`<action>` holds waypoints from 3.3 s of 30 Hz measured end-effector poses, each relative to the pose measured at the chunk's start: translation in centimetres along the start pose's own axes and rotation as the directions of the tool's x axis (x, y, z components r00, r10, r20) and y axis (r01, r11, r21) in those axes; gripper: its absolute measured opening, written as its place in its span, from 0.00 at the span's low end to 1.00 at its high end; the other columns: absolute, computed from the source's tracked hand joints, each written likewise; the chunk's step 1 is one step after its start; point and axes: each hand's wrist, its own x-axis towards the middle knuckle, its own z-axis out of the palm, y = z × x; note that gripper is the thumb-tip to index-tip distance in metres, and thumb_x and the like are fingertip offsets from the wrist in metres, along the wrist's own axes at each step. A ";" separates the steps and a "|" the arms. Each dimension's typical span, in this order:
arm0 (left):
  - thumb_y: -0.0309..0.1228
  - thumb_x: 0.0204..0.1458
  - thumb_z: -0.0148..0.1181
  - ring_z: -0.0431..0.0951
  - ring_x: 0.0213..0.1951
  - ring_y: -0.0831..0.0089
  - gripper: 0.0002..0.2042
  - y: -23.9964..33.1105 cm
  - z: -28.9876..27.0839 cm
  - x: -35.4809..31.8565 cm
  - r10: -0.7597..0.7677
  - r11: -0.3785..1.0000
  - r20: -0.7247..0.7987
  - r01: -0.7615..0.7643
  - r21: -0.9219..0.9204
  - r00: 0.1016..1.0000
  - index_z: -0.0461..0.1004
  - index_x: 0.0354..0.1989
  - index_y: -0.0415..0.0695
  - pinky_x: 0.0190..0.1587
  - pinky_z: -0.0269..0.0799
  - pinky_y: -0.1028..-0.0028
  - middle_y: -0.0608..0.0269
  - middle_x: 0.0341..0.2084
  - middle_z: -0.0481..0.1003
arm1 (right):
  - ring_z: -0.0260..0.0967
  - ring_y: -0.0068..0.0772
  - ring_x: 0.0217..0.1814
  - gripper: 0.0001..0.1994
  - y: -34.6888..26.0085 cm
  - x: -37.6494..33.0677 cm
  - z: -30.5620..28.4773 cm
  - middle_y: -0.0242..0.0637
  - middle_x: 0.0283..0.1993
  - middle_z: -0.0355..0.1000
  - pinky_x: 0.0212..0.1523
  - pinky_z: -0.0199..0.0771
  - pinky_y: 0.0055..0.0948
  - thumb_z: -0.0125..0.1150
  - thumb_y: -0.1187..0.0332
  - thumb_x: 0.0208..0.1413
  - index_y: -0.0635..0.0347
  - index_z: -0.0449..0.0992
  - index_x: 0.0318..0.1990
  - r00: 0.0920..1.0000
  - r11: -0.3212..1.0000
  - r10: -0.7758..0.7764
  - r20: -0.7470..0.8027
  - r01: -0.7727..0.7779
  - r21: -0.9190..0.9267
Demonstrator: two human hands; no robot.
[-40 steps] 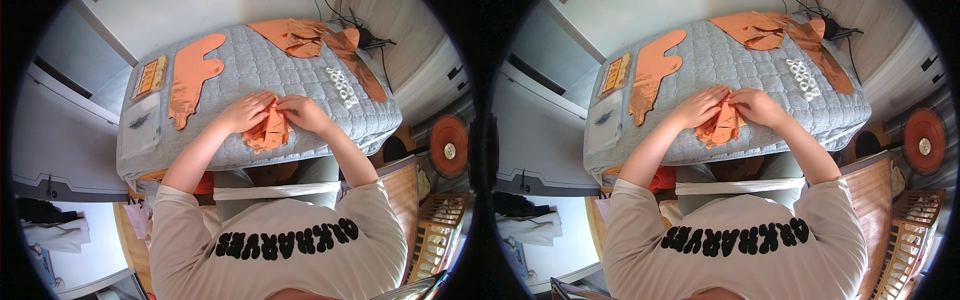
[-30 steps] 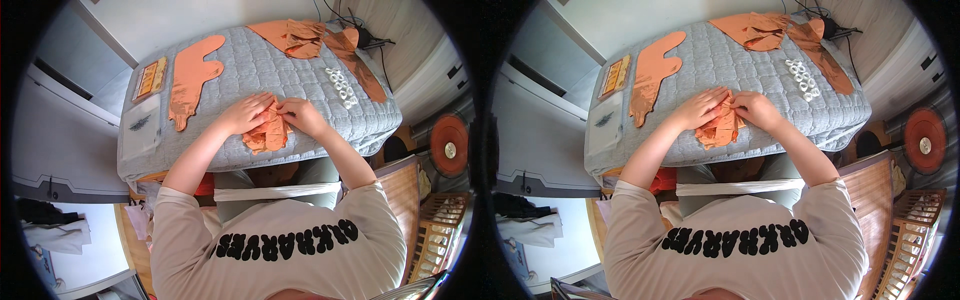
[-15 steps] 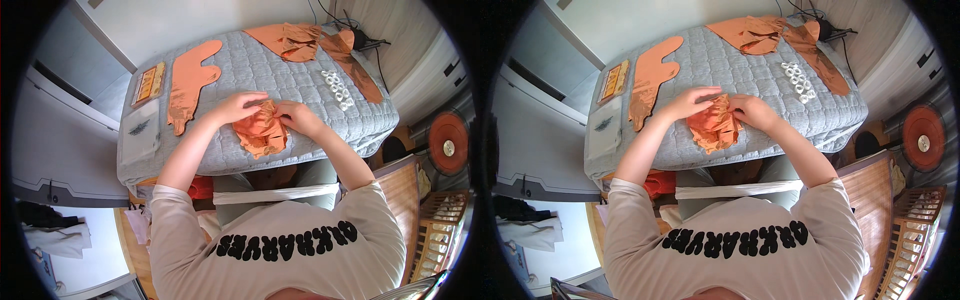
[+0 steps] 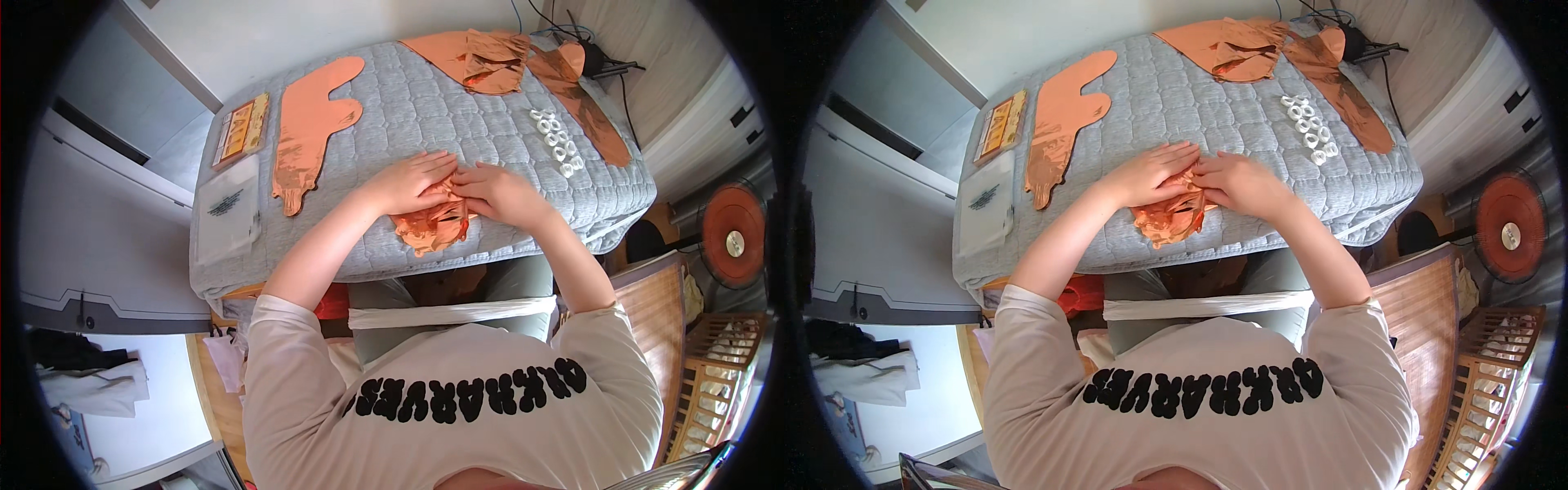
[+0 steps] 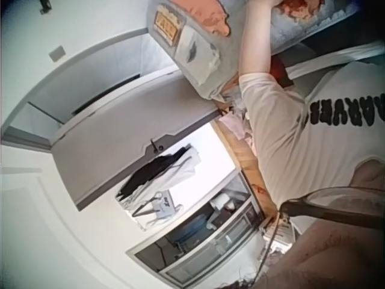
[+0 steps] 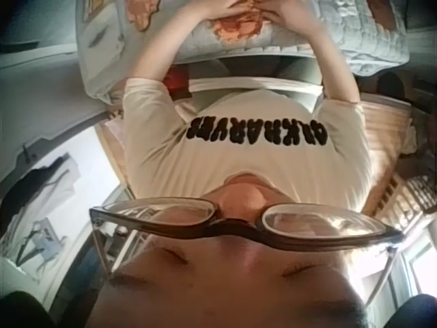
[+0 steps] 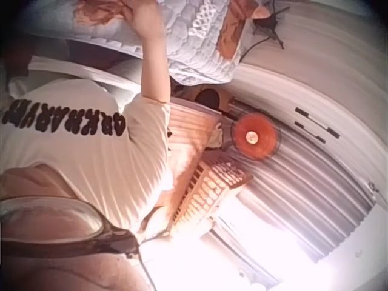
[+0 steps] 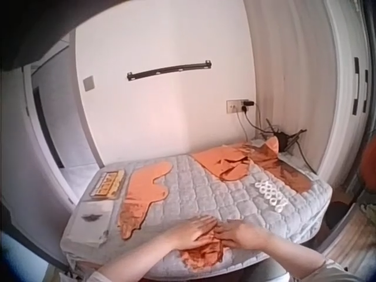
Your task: Folding deflated foil balloons and preparing them with backing cards for packaging.
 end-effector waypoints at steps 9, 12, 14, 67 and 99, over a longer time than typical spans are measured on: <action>0.56 0.52 0.66 0.54 0.76 0.57 0.48 -0.1 0.1 -0.2 0.015 1.000 0.043 -0.015 0.010 0.999 0.54 0.75 0.41 0.76 0.50 0.55 0.53 0.74 0.56 | 0.75 0.45 0.47 0.10 -1.3 -1.5 1.2 0.38 0.43 0.78 0.48 0.76 0.40 0.71 0.73 0.47 0.61 0.81 0.39 0.990 0.993 -0.064 -0.129 0.075 0.087; 0.59 0.46 0.69 0.54 0.75 0.56 0.53 0.1 -0.3 -0.3 0.027 0.999 0.041 -0.029 0.030 0.999 0.53 0.75 0.40 0.76 0.49 0.55 0.50 0.74 0.56 | 0.75 0.45 0.46 0.09 -1.7 -1.6 1.6 0.38 0.42 0.77 0.47 0.76 0.41 0.71 0.73 0.48 0.61 0.80 0.37 0.987 0.993 -0.071 -0.146 0.084 0.083; 0.59 0.42 0.71 0.54 0.75 0.55 0.55 0.3 -0.5 -0.3 0.024 1.000 0.044 -0.024 -0.008 0.999 0.53 0.75 0.40 0.76 0.49 0.55 0.49 0.74 0.55 | 0.75 0.45 0.45 0.08 -1.7 -1.7 1.9 0.38 0.42 0.77 0.46 0.76 0.41 0.71 0.73 0.48 0.61 0.80 0.37 0.983 0.992 -0.084 -0.163 0.098 0.079; 0.30 0.65 0.50 0.67 0.67 0.49 0.21 5.4 3.8 -2.0 -0.582 0.804 -0.370 0.580 -0.132 0.724 0.69 0.64 0.33 0.69 0.62 0.57 0.43 0.65 0.68 | 0.73 0.36 0.51 0.08 -2.6 0.9 2.9 0.29 0.46 0.75 0.63 0.62 0.48 0.60 0.59 0.62 0.48 0.82 0.43 0.989 0.988 0.132 -0.060 -0.137 -0.078; 0.41 0.69 0.44 0.54 0.75 0.58 0.28 2.7 1.9 -3.1 -0.301 0.947 -0.124 0.311 0.077 0.946 0.58 0.73 0.40 0.76 0.49 0.62 0.51 0.74 0.57 | 0.74 0.43 0.54 0.13 -2.6 -0.2 2.2 0.34 0.48 0.78 0.56 0.73 0.42 0.68 0.71 0.51 0.57 0.81 0.45 0.971 0.974 -0.221 -0.093 0.224 0.020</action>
